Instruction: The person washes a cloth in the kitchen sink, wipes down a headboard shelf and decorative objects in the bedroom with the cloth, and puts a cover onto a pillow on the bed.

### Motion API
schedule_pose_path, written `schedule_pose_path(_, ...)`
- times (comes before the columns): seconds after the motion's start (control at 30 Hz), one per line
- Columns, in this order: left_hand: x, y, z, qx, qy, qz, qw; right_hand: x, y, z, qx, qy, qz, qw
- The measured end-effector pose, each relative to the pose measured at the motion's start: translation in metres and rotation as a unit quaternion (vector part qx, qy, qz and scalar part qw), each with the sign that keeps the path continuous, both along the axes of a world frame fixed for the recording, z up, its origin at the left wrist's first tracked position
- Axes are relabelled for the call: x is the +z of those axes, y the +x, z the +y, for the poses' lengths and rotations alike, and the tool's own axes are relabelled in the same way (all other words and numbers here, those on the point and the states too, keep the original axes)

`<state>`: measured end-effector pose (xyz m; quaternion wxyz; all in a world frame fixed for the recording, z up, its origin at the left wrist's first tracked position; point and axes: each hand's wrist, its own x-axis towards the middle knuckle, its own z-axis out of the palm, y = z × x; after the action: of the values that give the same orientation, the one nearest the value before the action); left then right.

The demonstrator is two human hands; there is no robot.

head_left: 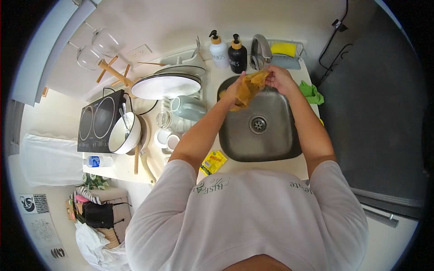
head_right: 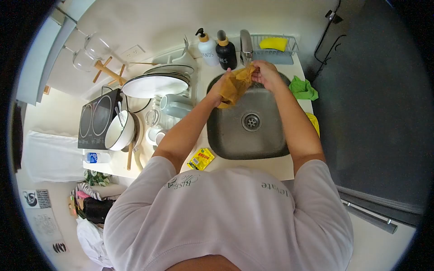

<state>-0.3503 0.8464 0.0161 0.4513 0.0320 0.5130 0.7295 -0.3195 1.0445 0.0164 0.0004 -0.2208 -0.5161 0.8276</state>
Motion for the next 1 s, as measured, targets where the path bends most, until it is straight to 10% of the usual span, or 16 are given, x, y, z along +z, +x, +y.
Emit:
schedule_pose_path(0.07, -0.007, -0.006, 0.003, 0.003, -0.003, -0.024, 1.0, 0.005, 0.001, 0.001, 0.03, 0.048, -0.02, 0.998)
schedule_pose_path(0.2, -0.047, -0.002, 0.032, -0.059, -0.153, 0.336, 0.928, 0.015, 0.003, -0.012, 0.068, 0.206, -0.052, 0.975)
schedule_pose_path(0.3, -0.057, -0.008, 0.045, -0.106, -0.343, 0.53, 0.768, 0.002, -0.005, 0.012, 0.081, 0.333, 0.014, 0.939)
schedule_pose_path(0.4, -0.061, -0.01, 0.038, -0.08, -0.338, 0.444, 0.826, 0.046, 0.013, 0.024, 0.049, 0.271, 0.0, 0.961)
schedule_pose_path(0.5, -0.062, -0.022, 0.032, -0.143, -0.31, 0.67, 0.659, 0.059, 0.018, 0.042, 0.082, 0.338, -0.04, 0.937)
schedule_pose_path(0.63, -0.064, 0.003, 0.067, 0.051, -0.25, 0.566, 0.784, 0.061, 0.025, 0.022, 0.128, 0.294, -0.049, 0.946)
schedule_pose_path(0.8, -0.027, -0.006, 0.043, -0.129, -0.353, 0.453, 0.808, 0.073, 0.03, 0.042, 0.057, 0.165, 0.016, 0.985)
schedule_pose_path(0.9, -0.051, -0.014, 0.047, -0.074, -0.228, 0.448, 0.861, 0.071, 0.027, 0.052, 0.06, 0.111, 0.022, 0.992)
schedule_pose_path(1.0, -0.061, -0.01, 0.069, 0.07, -0.216, 0.559, 0.797, 0.057, 0.017, 0.024, 0.102, 0.133, 0.02, 0.986)
